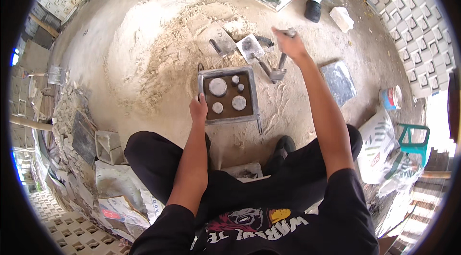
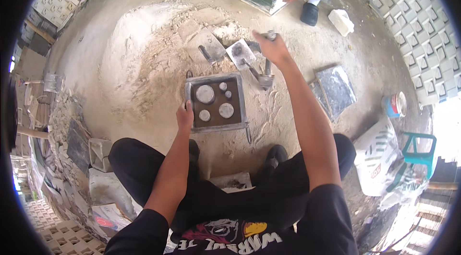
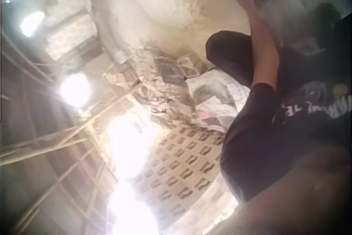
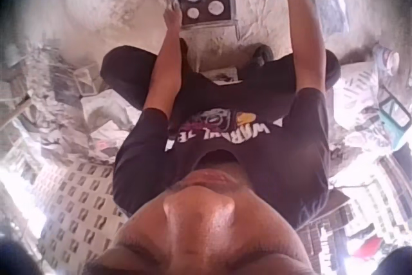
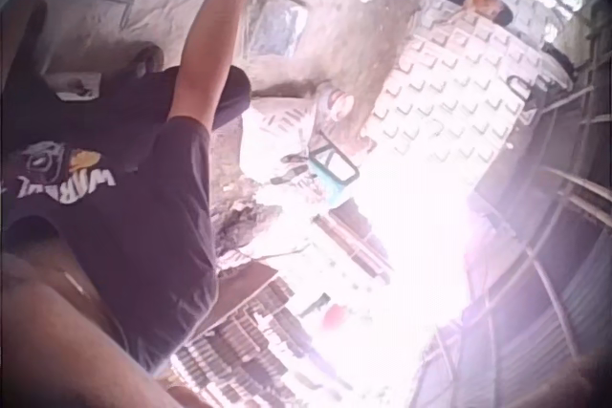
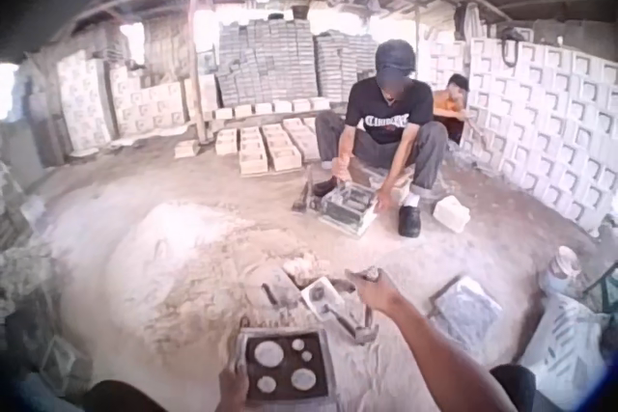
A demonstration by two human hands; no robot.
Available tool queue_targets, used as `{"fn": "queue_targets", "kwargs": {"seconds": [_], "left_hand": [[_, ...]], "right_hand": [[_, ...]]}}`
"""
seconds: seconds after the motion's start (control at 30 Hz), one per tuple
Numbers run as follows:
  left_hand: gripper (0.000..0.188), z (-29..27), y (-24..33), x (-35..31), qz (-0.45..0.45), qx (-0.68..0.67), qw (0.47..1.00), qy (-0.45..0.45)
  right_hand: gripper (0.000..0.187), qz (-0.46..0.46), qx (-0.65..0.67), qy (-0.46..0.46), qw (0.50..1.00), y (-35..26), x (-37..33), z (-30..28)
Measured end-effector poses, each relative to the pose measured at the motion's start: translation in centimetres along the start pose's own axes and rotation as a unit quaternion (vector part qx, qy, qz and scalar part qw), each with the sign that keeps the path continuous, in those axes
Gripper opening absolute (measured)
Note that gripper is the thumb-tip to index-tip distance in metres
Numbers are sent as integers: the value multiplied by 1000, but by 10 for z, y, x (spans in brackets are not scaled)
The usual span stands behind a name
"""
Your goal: The person uses a wooden board to scoop sand and concrete mix into a metal mold, smoothing the surface and packing the material into circular indentations.
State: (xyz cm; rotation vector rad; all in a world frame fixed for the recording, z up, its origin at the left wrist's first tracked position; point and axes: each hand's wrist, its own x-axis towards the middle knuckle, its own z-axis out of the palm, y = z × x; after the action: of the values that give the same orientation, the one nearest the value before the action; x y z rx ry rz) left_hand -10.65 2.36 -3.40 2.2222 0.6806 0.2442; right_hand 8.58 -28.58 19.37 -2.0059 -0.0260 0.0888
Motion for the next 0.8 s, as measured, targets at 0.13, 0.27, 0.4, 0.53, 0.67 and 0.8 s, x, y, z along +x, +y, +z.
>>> {"fn": "queue_targets", "kwargs": {"seconds": [0.13, 0.27, 0.4, 0.53, 0.67, 0.8], "left_hand": [[32, -22, -6, -23, 34, 24, 999, 6], [32, -38, -9, -25, 8, 60, 989, -134], [35, -39, -23, -30, 21, 129, 982, -136], [42, -43, 3, -40, 15, 136, 976, -172], [52, -55, 31, -57, -7, 165, 973, -159], [56, -51, 38, -62, 4, 89, 991, -98]], "right_hand": [[48, -12, -241, -122, 963, 65, -35, 31], [44, -18, -318, -184, 930, 137, -61, 49], [46, -78, -328, -111, 935, 161, -79, 77], [46, -118, -345, -52, 930, 187, -90, 69], [42, -107, -316, -34, 942, 179, -108, 70], [40, 1, -256, -22, 966, 169, -111, 58]]}}
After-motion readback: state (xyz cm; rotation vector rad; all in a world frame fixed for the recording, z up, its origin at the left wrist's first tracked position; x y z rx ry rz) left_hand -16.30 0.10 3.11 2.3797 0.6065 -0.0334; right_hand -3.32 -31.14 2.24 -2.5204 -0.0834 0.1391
